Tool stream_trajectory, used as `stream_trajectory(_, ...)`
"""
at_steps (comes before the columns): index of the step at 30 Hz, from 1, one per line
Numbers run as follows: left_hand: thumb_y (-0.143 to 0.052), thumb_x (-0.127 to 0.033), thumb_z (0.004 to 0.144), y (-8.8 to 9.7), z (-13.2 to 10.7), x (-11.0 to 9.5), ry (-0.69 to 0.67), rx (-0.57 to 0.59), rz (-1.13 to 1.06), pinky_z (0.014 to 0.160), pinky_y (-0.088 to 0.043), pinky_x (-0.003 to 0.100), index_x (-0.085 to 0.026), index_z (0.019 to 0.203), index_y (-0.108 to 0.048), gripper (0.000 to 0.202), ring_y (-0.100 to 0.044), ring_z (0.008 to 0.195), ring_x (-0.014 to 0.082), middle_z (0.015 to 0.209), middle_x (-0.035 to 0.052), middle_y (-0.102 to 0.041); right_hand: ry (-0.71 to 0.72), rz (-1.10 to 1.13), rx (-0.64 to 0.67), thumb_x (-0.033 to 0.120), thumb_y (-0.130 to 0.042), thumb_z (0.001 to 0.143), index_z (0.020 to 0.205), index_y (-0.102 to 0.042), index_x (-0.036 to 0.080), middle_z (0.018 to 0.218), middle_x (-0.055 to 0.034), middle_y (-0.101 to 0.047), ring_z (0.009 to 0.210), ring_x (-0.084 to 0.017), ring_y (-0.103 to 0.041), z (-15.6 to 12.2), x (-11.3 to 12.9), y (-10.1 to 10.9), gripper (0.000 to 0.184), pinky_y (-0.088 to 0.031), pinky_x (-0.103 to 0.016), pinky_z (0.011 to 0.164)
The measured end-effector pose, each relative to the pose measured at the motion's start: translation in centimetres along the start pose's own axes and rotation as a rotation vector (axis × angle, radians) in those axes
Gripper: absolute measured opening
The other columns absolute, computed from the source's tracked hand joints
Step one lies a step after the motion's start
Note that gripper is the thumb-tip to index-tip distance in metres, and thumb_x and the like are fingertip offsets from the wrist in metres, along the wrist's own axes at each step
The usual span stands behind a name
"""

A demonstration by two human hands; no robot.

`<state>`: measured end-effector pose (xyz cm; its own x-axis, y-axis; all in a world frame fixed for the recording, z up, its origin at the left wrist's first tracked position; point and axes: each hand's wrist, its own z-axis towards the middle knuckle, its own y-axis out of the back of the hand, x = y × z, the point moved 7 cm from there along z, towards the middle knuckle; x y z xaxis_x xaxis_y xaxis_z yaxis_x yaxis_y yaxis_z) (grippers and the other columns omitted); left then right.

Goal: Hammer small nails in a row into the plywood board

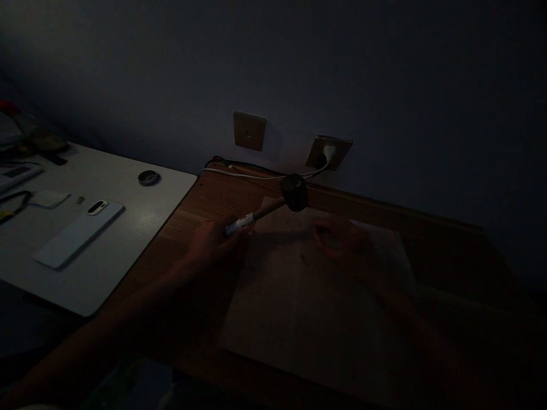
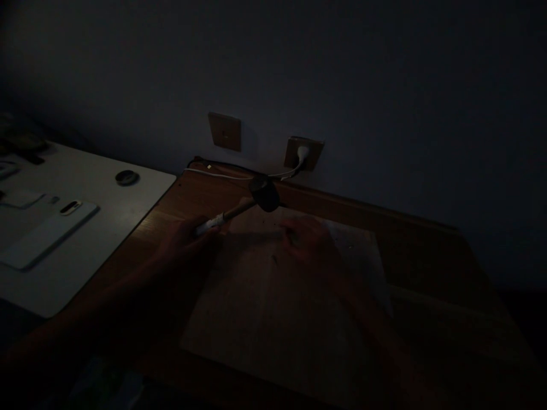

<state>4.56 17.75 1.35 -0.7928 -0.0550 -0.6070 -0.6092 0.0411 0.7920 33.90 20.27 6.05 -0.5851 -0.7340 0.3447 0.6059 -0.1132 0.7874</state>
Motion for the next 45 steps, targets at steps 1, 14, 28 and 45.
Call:
stream_trajectory(1, -0.052, -0.065, 0.094, 0.1, 0.0, 0.0, -0.003, -0.006, -0.007, 0.058, -0.029, 0.027, -0.02, 0.094, -0.069, 0.048, -0.057, 0.063, 0.0182, 0.073, 0.0041, -0.065, -0.059, 0.007, -0.019, 0.021, -0.061, 0.096, 0.106, -0.075, 0.025, 0.099, -0.008, -0.081, 0.09, -0.028, -0.077, 0.8, -1.0, 0.0, 0.017, -0.063, -0.044, 0.081)
stream_trajectory(14, -0.051, -0.067, 0.093, 0.1, -0.2, 0.1, 0.026, 0.003, -0.05, 0.057, -0.03, 0.028, -0.021, 0.088, -0.066, 0.049, -0.058, 0.062, 0.0186, 0.069, 0.0025, -0.061, -0.267, -0.083, 0.131, 0.022, -0.069, 0.088, 0.099, -0.083, 0.025, 0.096, -0.0078, -0.086, 0.085, -0.029, -0.082, 2.1, -3.9, -4.1, 0.019, -0.063, -0.04, 0.08)
stream_trajectory(28, -0.052, -0.065, 0.094, 0.1, -0.3, 0.0, 0.022, 0.019, -0.06, 0.058, -0.03, 0.028, -0.02, 0.095, -0.071, 0.049, -0.059, 0.064, 0.0193, 0.072, 0.0042, -0.065, -0.233, -0.107, 0.193, 0.02, -0.066, 0.089, 0.103, -0.083, 0.023, 0.102, -0.0114, -0.084, 0.094, -0.032, -0.08, 2.1, -3.9, -4.6, 0.022, -0.062, -0.045, 0.086)
stream_trajectory(45, -0.054, -0.058, 0.099, -0.2, -1.0, -1.9, 0.01, 0.101, 0.186, 0.061, -0.033, 0.028, -0.022, 0.107, -0.074, 0.041, -0.068, 0.072, 0.0219, 0.085, 0.0067, -0.076, -0.217, -0.139, 0.027, 0.045, -0.079, 0.089, 0.148, -0.058, 0.026, 0.13, -0.0155, -0.074, 0.121, -0.042, -0.068, 1.7, -3.3, -2.5, 0.065, -0.054, -0.063, 0.104)
